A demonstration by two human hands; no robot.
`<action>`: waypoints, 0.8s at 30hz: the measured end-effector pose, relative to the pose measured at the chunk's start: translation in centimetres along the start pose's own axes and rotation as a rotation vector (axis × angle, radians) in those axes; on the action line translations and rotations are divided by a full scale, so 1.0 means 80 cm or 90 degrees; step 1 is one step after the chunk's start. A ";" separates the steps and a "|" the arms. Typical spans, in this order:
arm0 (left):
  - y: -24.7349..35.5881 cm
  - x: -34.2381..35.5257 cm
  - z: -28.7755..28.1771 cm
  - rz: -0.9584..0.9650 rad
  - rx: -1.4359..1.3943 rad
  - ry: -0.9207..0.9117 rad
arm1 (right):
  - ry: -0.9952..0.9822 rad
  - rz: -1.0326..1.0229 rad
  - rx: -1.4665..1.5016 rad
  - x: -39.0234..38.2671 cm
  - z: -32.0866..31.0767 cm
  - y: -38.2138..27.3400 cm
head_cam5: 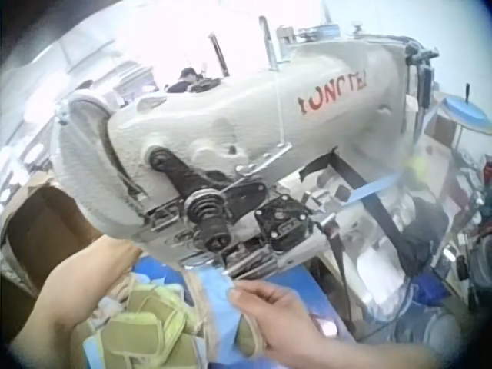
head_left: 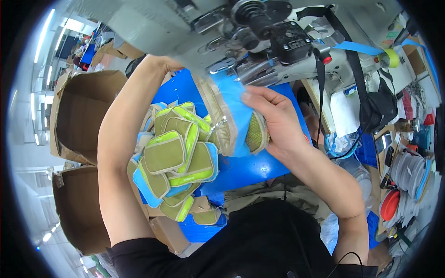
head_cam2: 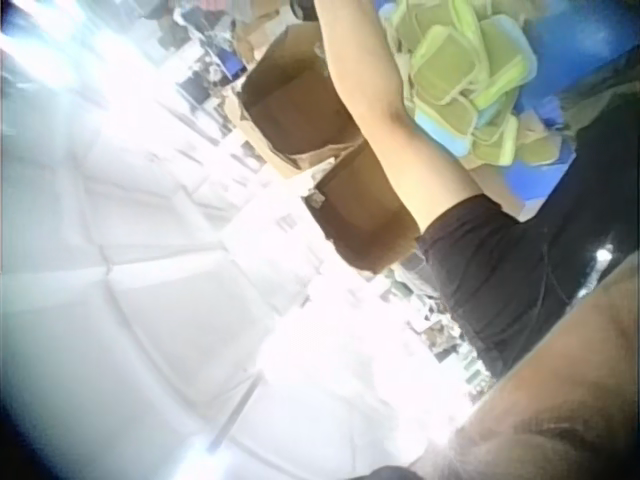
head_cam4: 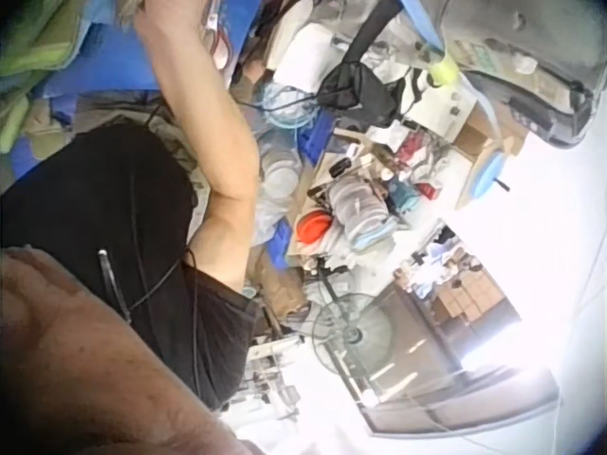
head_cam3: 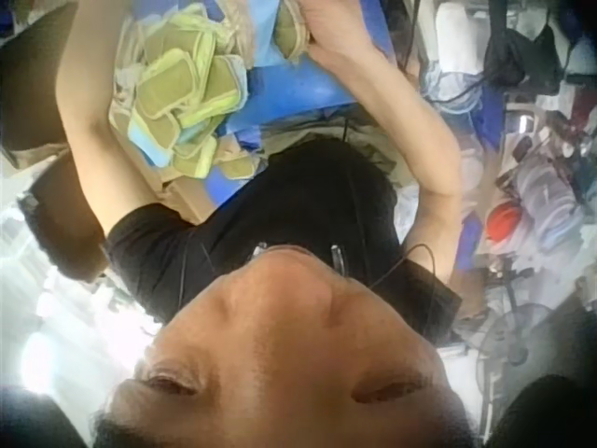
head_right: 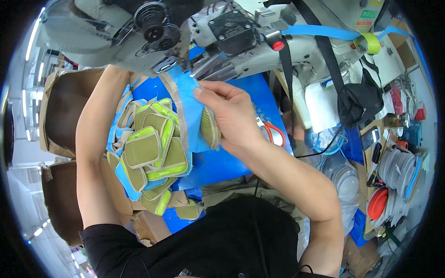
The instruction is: The person assembles small fabric masks by hand, attaching blue elastic straps to the edges of green mesh pieces. They use a sewing machine to stitch the straps onto the mask bodies and scissors to trim excess thread. The finished masks are stacked on a blue work table.
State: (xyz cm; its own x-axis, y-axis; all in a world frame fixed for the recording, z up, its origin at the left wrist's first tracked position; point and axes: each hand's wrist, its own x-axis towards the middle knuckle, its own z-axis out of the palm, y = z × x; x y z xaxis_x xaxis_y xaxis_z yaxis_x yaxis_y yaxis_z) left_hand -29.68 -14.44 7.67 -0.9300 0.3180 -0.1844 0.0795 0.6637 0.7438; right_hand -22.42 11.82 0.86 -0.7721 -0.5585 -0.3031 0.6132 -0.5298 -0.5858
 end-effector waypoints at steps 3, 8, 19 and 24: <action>0.011 -0.039 -0.018 -0.043 0.038 0.026 | -0.034 0.017 0.021 -0.008 0.022 0.011; -0.005 -0.030 -0.017 -0.004 0.085 0.046 | -0.016 0.008 0.033 -0.004 0.024 0.014; 0.054 -0.107 0.205 -0.121 -0.698 0.515 | -0.079 0.072 -0.081 -0.009 0.001 0.000; 0.059 -0.097 0.198 -0.088 -0.740 0.421 | -0.099 0.055 -0.079 -0.009 -0.006 0.000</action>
State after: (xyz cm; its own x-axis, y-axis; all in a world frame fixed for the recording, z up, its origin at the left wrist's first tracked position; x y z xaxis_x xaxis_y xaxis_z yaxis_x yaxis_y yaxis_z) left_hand -16.36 -3.04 2.43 -0.9296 -0.3069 -0.2044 -0.0701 -0.3971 0.9151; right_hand -21.95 12.54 0.69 -0.6761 -0.6959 -0.2421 0.6438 -0.3981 -0.6535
